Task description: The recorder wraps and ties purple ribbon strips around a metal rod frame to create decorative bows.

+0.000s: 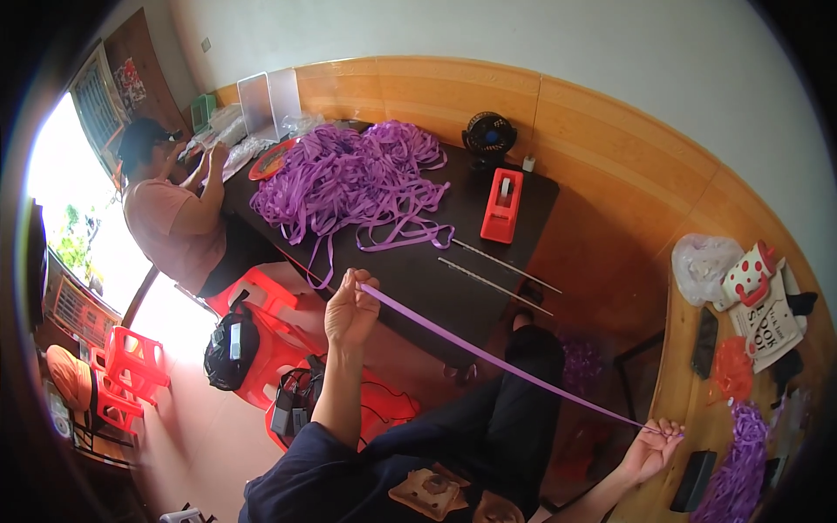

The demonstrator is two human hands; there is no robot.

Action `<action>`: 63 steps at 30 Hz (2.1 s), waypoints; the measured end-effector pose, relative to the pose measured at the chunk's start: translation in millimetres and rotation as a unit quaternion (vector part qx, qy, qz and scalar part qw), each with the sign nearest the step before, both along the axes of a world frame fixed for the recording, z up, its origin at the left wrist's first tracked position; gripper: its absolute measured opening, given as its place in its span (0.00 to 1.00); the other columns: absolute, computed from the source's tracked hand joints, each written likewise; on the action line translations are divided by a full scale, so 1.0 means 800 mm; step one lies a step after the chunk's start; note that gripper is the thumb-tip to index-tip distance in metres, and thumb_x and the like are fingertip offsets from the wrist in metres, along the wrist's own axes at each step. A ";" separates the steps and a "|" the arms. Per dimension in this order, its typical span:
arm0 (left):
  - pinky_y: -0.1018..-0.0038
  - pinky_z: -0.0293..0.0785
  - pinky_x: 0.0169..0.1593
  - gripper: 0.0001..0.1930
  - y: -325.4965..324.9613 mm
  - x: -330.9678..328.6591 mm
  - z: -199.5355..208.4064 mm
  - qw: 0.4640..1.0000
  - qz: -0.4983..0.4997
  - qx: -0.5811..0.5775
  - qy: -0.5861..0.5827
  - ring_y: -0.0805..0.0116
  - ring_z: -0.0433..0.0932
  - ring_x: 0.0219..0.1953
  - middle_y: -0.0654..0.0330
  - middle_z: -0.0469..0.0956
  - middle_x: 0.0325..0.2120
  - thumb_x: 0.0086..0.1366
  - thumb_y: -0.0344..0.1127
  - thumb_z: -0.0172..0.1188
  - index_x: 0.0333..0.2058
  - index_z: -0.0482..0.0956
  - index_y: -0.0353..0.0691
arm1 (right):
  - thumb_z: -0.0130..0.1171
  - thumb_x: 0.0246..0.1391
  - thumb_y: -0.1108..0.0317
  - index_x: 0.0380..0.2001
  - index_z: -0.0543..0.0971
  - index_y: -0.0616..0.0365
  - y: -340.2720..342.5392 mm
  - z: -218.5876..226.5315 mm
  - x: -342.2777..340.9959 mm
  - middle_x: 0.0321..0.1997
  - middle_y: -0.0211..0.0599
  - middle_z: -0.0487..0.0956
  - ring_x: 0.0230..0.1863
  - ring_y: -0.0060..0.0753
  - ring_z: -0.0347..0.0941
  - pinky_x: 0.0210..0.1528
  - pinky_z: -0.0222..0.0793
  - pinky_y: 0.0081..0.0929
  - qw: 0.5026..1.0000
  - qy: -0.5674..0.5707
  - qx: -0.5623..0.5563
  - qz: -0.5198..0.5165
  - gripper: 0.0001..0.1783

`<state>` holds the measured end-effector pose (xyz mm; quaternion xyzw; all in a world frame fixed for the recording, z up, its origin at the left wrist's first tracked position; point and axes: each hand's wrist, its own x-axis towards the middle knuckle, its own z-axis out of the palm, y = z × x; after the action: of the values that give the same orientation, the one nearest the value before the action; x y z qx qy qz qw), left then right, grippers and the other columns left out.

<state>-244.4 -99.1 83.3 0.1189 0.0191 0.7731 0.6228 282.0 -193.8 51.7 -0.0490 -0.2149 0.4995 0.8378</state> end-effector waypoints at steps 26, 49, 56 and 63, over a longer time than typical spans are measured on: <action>0.83 0.66 0.27 0.03 -0.021 0.000 -0.002 1.000 -0.014 -0.015 -0.020 0.68 0.72 0.33 0.55 0.76 0.33 0.65 0.28 0.52 0.36 0.72 0.36 | 0.51 0.60 0.66 0.40 0.71 0.60 -0.003 -0.009 0.011 0.32 0.28 0.67 0.36 0.23 0.62 0.39 0.59 0.20 0.999 0.003 0.004 0.033 0.10; 0.77 0.51 0.27 0.12 -0.036 -0.018 0.021 0.980 -0.023 0.199 0.016 0.74 0.54 0.30 0.68 0.59 0.24 0.59 0.27 0.61 0.30 0.64 0.43 | 0.50 0.60 0.61 0.38 0.73 0.56 0.006 0.012 -0.014 0.25 0.23 0.64 0.27 0.21 0.56 0.35 0.54 0.24 0.999 0.014 0.035 -0.016 0.11; 0.83 0.53 0.17 0.14 -0.036 -0.004 0.036 0.973 -0.063 0.220 -0.041 0.75 0.59 0.27 0.65 0.58 0.23 0.58 0.24 0.60 0.28 0.61 0.42 | 0.50 0.60 0.60 0.38 0.74 0.55 0.012 0.013 -0.019 0.30 0.29 0.68 0.30 0.24 0.59 0.37 0.56 0.25 1.000 0.009 0.019 -0.014 0.11; 0.80 0.58 0.12 0.13 -0.059 0.071 0.077 0.970 -0.108 0.148 0.160 0.71 0.64 0.17 0.61 0.64 0.18 0.53 0.22 0.63 0.27 0.65 0.37 | 0.52 0.58 0.64 0.39 0.75 0.59 0.028 0.016 -0.034 0.28 0.28 0.65 0.27 0.23 0.57 0.35 0.56 0.25 0.995 -0.047 -0.011 0.089 0.10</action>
<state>-187.9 -146.0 144.6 0.3334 -0.0094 0.6661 0.6672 254.7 -171.3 64.1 -0.0628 -0.2521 0.5713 0.7785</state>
